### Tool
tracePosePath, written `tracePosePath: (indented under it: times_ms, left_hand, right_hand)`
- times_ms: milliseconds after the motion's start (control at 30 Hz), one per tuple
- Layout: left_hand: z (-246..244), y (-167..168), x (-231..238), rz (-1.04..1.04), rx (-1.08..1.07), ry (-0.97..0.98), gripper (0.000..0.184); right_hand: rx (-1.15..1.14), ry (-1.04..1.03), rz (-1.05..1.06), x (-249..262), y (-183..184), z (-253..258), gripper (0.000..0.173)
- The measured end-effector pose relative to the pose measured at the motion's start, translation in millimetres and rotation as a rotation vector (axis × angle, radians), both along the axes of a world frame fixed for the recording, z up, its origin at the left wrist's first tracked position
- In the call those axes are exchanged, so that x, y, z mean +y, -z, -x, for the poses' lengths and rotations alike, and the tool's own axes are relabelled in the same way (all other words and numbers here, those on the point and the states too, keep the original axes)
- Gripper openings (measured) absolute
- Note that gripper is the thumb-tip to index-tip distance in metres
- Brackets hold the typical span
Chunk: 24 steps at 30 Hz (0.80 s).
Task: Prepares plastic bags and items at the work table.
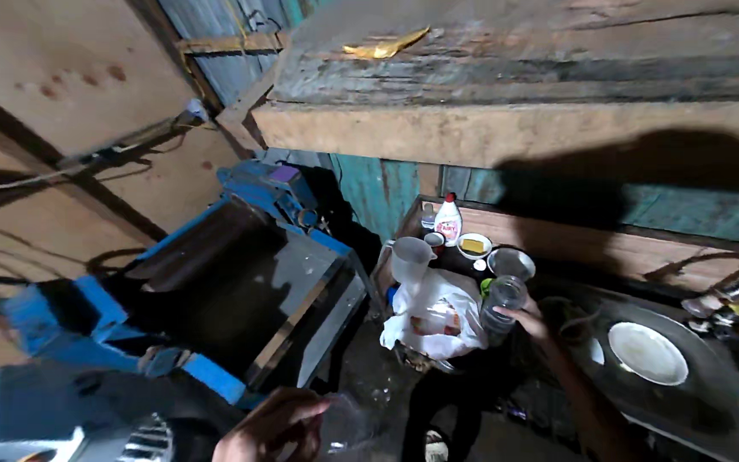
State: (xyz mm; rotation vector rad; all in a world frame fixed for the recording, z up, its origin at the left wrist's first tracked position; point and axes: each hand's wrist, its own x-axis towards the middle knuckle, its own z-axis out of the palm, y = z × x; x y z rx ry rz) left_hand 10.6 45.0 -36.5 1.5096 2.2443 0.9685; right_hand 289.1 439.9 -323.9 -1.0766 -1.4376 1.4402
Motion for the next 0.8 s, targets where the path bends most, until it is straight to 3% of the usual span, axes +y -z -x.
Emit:
tracePosePath:
  times_ms: [167, 367, 500, 600, 700, 800]
  left_hand:
    - [-7.1, 19.9, 15.0, -0.018, 0.112, -0.181, 0.014]
    - [-5.0, 35.9, 22.4, -0.038, 0.209, -0.282, 0.018]
    - [-3.0, 44.5, 30.0, -0.035, 0.246, -0.319, 0.018]
    - [-1.8, 50.7, 39.8, -0.032, 0.243, -0.331, 0.018]
    - [-0.7, 54.6, 49.5, -0.01, 0.195, -0.319, 0.018]
    - [-0.5, 59.7, 60.6, 0.01, 0.17, -0.32, 0.02]
  right_hand:
    - [-0.095, 0.011, -0.058, 5.2, 5.6, 7.9, 0.084]
    - [0.002, 0.029, -0.229, 1.5, 11.0, 7.0, 0.077]
    - [0.021, 0.005, -0.251, -11.6, -38.0, 3.5, 0.079]
    - [-0.22, -0.074, -0.187, -23.1, -75.6, -2.3, 0.078]
    - [-0.447, -0.173, -0.431, -17.4, -84.6, 0.5, 0.078]
    - [-0.525, -0.256, -0.604, -39.9, -134.3, 11.3, 0.086]
